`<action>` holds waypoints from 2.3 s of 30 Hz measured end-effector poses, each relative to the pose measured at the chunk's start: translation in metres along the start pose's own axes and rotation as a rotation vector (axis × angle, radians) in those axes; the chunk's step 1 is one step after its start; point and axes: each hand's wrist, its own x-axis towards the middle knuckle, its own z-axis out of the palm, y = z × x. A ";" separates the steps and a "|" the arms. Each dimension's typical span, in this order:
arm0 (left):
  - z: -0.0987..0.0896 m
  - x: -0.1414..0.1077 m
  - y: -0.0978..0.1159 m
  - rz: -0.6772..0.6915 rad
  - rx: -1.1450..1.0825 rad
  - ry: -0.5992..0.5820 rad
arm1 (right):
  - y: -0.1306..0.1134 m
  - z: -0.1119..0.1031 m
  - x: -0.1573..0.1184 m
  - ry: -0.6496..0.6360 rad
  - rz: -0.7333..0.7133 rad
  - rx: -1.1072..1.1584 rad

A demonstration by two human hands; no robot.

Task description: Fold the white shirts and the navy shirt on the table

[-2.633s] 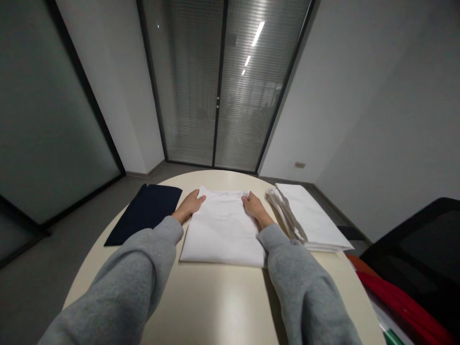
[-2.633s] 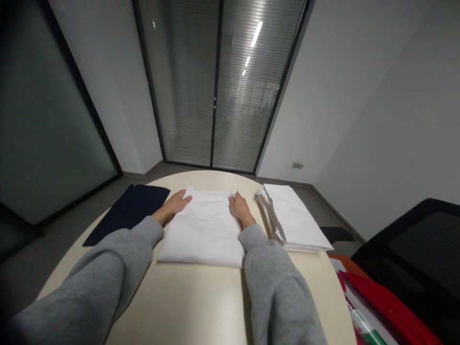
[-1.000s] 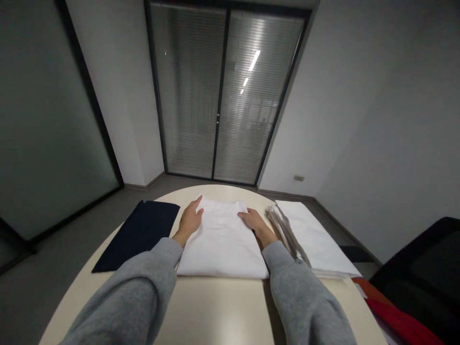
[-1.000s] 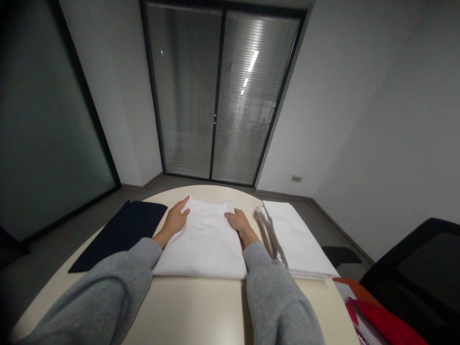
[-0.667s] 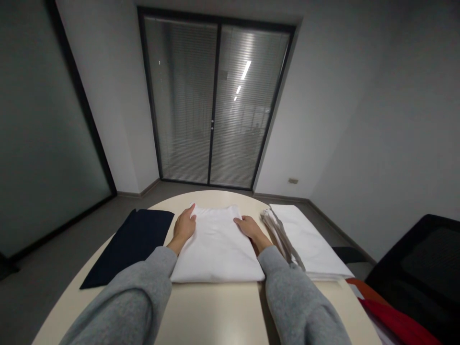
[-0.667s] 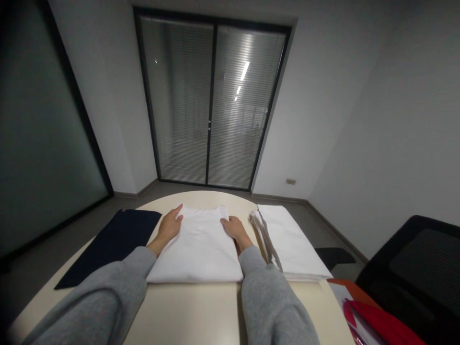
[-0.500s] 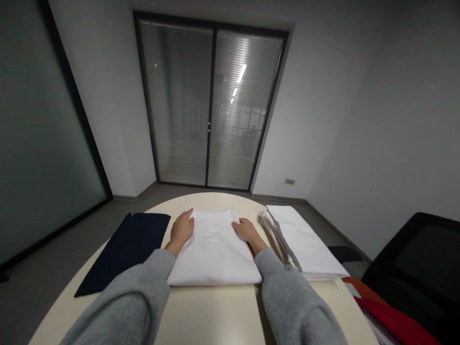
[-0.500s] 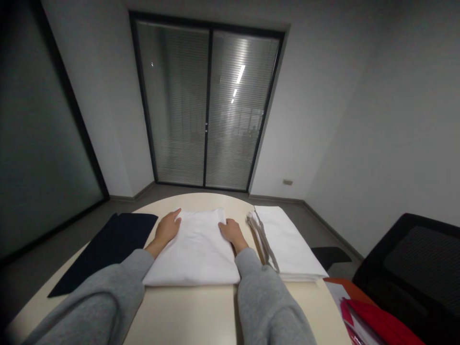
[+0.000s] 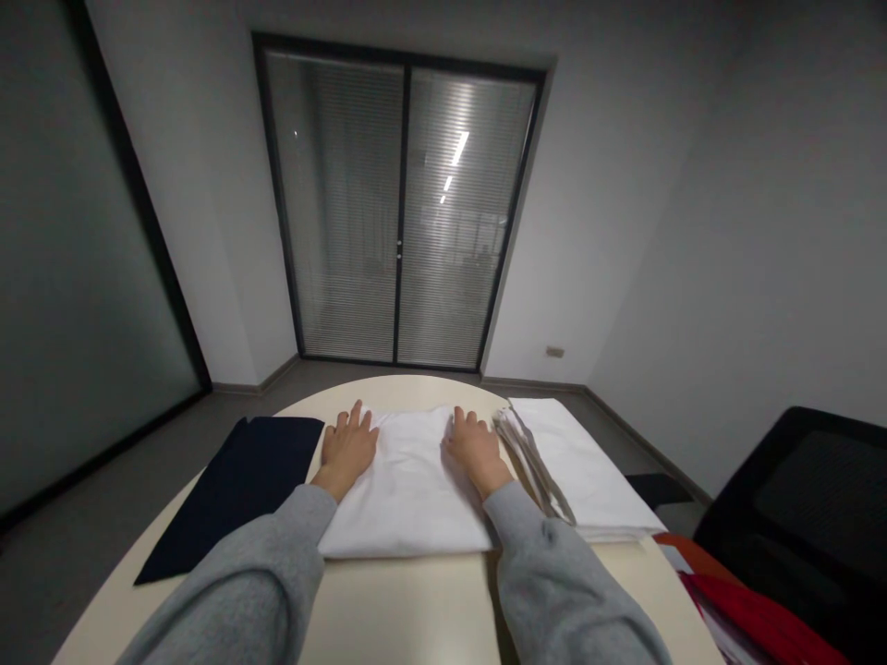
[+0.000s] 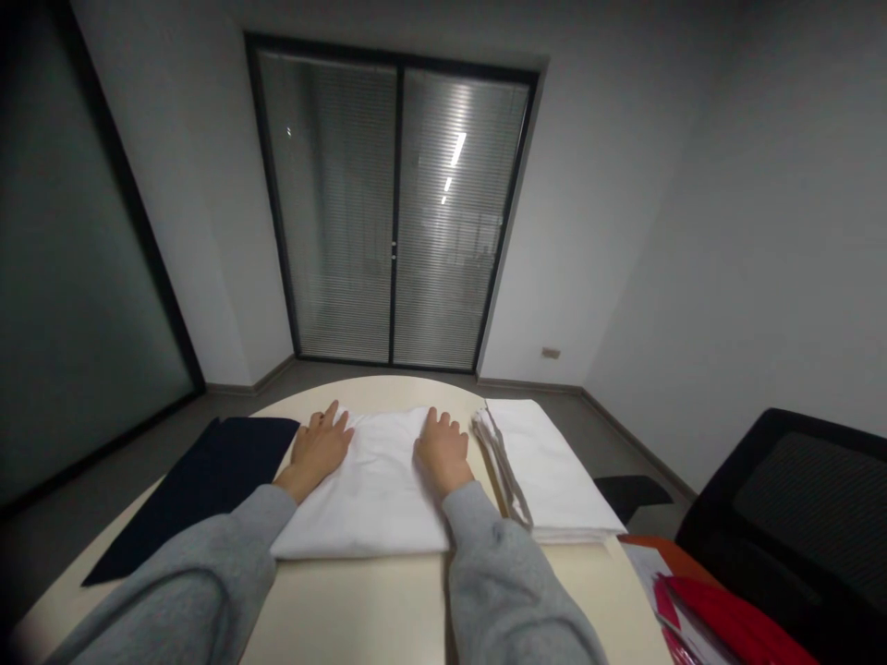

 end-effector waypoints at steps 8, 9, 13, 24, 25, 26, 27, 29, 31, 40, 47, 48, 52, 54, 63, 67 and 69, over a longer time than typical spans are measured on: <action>0.019 0.007 -0.010 -0.012 -0.055 -0.097 | -0.043 0.009 -0.067 -0.089 -0.612 0.101; 0.019 0.007 -0.010 -0.019 -0.065 -0.104 | -0.042 0.017 -0.075 -0.120 -0.616 0.118; 0.005 0.008 -0.006 -0.068 -0.133 -0.176 | -0.031 0.036 -0.091 -0.187 -0.567 0.138; -0.036 -0.125 0.008 0.375 -0.293 -0.244 | -0.028 0.037 -0.091 -0.092 -0.472 0.097; -0.036 -0.135 0.004 0.361 -0.278 -0.277 | -0.027 0.038 -0.093 -0.084 -0.448 0.085; -0.037 -0.143 -0.001 0.351 -0.266 -0.302 | -0.026 0.039 -0.097 -0.078 -0.423 0.072; -0.039 -0.150 -0.005 0.346 -0.258 -0.319 | -0.026 0.039 -0.101 -0.075 -0.402 0.060; -0.046 -0.163 -0.011 0.344 -0.258 -0.341 | -0.027 0.037 -0.117 -0.078 -0.374 0.045; -0.057 -0.180 -0.015 0.361 -0.272 -0.366 | -0.026 0.034 -0.141 -0.091 -0.368 0.043; -0.113 -0.198 0.002 0.458 -0.340 -0.303 | -0.011 -0.019 -0.251 -0.392 -0.647 0.075; -0.051 -0.153 0.029 0.403 -0.226 -0.213 | -0.020 -0.014 -0.163 -0.097 -0.723 0.045; -0.043 -0.152 0.025 0.416 -0.232 -0.203 | -0.013 -0.004 -0.149 -0.109 -0.672 0.053; -0.031 -0.149 0.006 0.376 -0.273 -0.177 | 0.017 0.031 -0.119 -0.155 -0.475 0.094; -0.034 -0.146 0.000 0.320 -0.272 -0.157 | 0.024 0.039 -0.117 -0.139 -0.466 0.098; -0.054 -0.132 -0.003 0.242 -0.175 -0.080 | 0.020 0.022 -0.123 0.045 -0.440 0.052; -0.055 -0.130 -0.003 0.227 -0.155 -0.140 | 0.023 0.018 -0.116 -0.030 -0.439 0.072; -0.057 -0.130 -0.003 0.209 -0.138 -0.176 | 0.024 0.016 -0.113 -0.084 -0.424 0.096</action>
